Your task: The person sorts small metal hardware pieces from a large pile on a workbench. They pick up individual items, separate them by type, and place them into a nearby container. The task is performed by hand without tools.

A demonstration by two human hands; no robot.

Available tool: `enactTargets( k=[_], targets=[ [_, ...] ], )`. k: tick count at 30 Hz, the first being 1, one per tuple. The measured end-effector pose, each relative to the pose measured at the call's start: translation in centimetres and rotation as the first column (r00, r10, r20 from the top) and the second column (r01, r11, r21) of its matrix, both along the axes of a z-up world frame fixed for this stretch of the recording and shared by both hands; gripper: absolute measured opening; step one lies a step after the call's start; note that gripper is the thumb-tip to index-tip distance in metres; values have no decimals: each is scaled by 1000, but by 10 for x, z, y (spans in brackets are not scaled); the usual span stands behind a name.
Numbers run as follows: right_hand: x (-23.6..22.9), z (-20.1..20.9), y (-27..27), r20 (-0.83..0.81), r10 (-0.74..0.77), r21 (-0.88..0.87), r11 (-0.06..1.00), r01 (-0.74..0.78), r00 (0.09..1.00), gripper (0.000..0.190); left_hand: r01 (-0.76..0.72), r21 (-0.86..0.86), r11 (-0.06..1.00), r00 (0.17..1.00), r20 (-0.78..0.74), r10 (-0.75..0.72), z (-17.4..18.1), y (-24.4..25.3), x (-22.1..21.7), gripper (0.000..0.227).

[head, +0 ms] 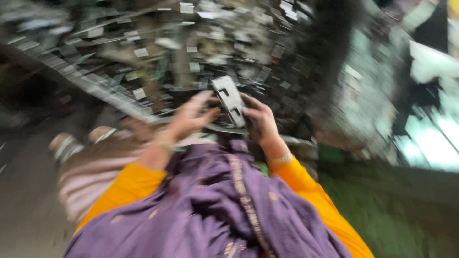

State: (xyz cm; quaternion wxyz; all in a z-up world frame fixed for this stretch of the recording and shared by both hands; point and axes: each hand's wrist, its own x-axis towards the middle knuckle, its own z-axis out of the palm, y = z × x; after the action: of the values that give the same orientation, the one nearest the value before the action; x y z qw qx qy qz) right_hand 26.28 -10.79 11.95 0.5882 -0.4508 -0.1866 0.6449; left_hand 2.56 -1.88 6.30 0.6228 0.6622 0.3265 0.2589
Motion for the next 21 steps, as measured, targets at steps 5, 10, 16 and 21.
enactTargets(
  k=[5,10,16,21],
  targets=[
    [125,-9,-13,233,-539,155,842,516,809,54,55,579,814,595,-674,439,-21,35,-63,78],
    [288,-42,-36,851,-397,525,608,595,-345,44,-46,624,780,606,-604,518,-48,41,-78,70],
    [362,-67,-68,755,112,292,825,484,-646,19,44,666,745,698,-554,454,-61,50,-96,39],
    [342,-40,-77,758,119,145,928,344,-642,22,107,719,686,698,-546,463,-72,51,-103,25]
  ],
)
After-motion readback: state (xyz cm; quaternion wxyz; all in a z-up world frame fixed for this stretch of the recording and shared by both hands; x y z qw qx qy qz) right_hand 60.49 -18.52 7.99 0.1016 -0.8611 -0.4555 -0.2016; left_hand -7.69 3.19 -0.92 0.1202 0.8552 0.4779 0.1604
